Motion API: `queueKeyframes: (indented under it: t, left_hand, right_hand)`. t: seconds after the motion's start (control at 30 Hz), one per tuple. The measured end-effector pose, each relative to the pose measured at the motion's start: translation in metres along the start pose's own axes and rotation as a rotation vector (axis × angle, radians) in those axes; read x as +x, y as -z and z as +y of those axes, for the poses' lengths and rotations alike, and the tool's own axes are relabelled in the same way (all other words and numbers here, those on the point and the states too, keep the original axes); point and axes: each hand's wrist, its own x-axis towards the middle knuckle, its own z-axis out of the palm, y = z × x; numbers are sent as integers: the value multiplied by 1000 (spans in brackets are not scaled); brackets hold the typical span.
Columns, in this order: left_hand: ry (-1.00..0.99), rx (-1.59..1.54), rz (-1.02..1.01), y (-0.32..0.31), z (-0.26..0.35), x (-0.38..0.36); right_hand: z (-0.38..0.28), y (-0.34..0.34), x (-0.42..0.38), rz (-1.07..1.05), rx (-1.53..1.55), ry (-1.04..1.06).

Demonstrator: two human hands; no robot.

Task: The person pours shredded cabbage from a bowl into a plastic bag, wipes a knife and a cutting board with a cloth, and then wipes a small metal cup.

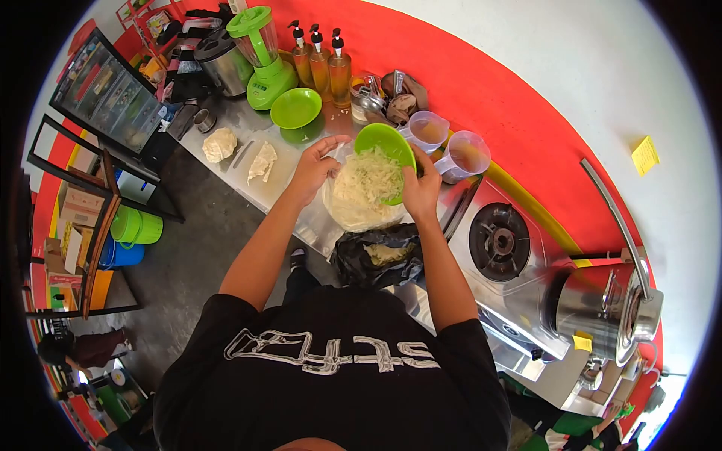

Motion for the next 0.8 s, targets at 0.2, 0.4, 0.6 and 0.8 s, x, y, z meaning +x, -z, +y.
queueKeyframes:
  t: [0.2, 0.4, 0.6, 0.8]
  left_hand:
    - [-7, -15, 3, 7, -1, 1]
    - [26, 15, 11, 3, -9, 4]
    - [-35, 283, -61, -17, -5, 1]
    - [-275, 384, -14, -30, -25, 8]
  right_hand:
    - [20, 12, 3, -5, 79, -2]
    - [22, 31, -2, 34, -17, -1]
    - [23, 35, -4, 96, -92, -10]
    - [13, 24, -8, 72, -79, -37]
